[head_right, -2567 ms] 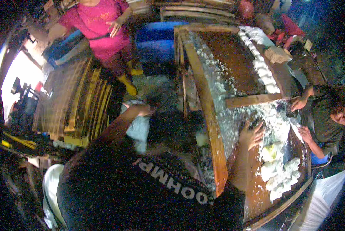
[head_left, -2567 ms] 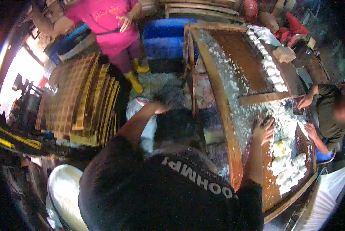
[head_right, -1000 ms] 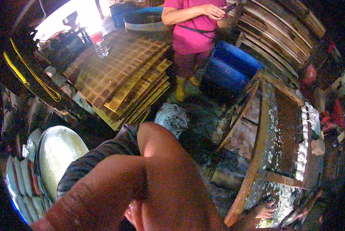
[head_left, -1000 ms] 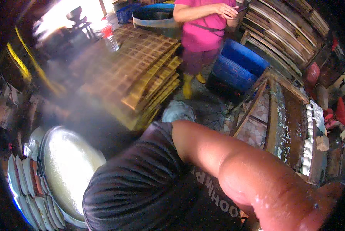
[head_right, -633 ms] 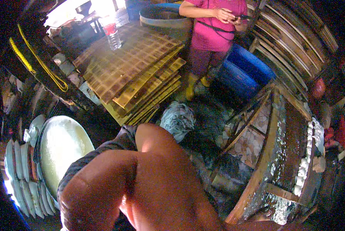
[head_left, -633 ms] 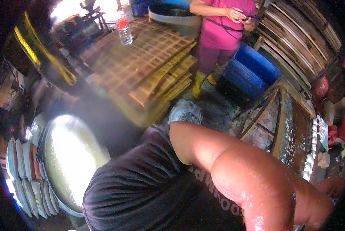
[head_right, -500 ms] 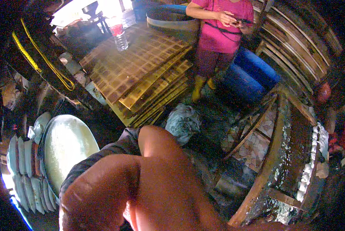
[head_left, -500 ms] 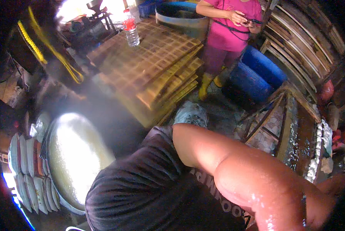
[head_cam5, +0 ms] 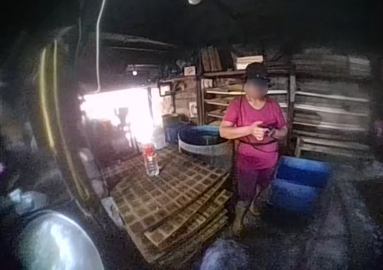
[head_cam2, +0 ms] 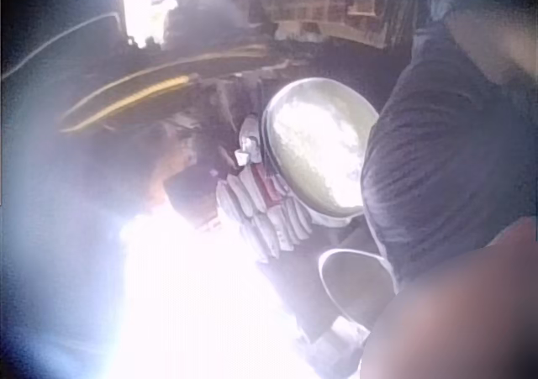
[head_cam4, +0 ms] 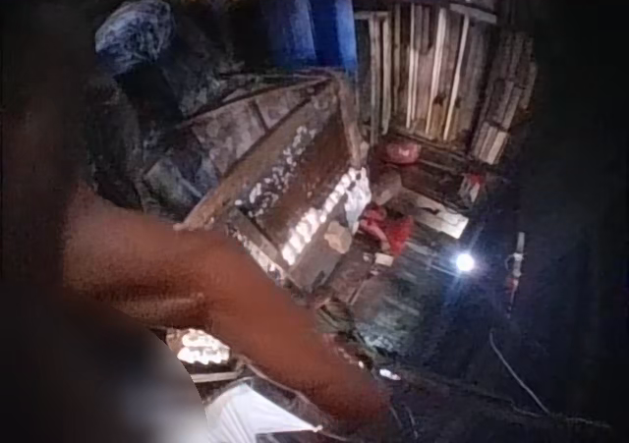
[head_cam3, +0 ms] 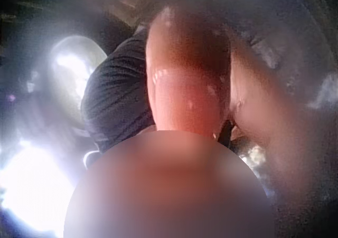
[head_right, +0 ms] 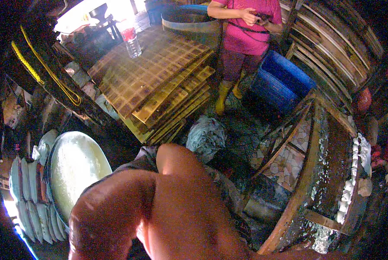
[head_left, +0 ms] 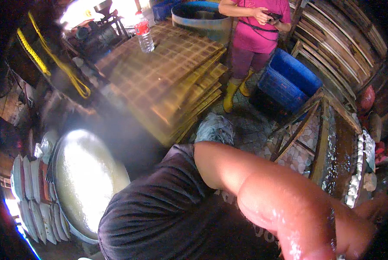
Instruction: The person scoops white curd-like material from a large metal vat using a ladle and transfers it to a wooden table covered in plastic. The person then uses their hands to press and mold the curd into rectangular blocks on the table alongside other workers.
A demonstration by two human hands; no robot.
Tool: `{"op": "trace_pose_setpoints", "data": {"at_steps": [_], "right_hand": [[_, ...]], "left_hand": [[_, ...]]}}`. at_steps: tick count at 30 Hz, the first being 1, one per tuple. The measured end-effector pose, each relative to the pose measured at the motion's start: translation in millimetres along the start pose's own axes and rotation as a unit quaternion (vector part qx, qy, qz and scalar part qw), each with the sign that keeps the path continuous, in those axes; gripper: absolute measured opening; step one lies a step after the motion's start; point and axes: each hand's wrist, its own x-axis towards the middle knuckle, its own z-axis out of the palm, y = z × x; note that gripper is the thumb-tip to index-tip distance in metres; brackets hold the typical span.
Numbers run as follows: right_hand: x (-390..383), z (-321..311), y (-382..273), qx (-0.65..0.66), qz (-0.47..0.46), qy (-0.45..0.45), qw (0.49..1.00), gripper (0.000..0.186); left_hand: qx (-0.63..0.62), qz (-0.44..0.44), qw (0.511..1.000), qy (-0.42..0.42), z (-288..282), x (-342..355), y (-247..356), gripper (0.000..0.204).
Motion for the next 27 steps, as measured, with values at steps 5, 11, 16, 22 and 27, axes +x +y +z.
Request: {"op": "trace_pose_setpoints", "data": {"at_steps": [5,11,16,22,27], "right_hand": [[1,2,10,-0.012,0.017,0.007,1.000,0.049],[-1,-1,30,-0.039,0.038,0.020,0.998,0.049],[-8,-7,60,-0.077,0.083,0.036,0.993,0.048],[-10,-14,110,-0.144,0.153,0.071,0.975,0.048],[-28,-28,170,-0.232,0.236,0.102,0.938,0.048]], "left_hand": [[-0.002,-0.002,1.000,0.004,-4,-2,-4,0.068],[0.004,0.007,1.000,0.006,-6,-7,-2,0.066],[-0.004,0.001,1.000,0.012,-13,-10,-4,0.064],[0.001,-0.003,1.000,0.019,-15,-14,-2,0.063],[-0.007,-0.011,1.000,0.018,-23,-12,1,0.061]]}}
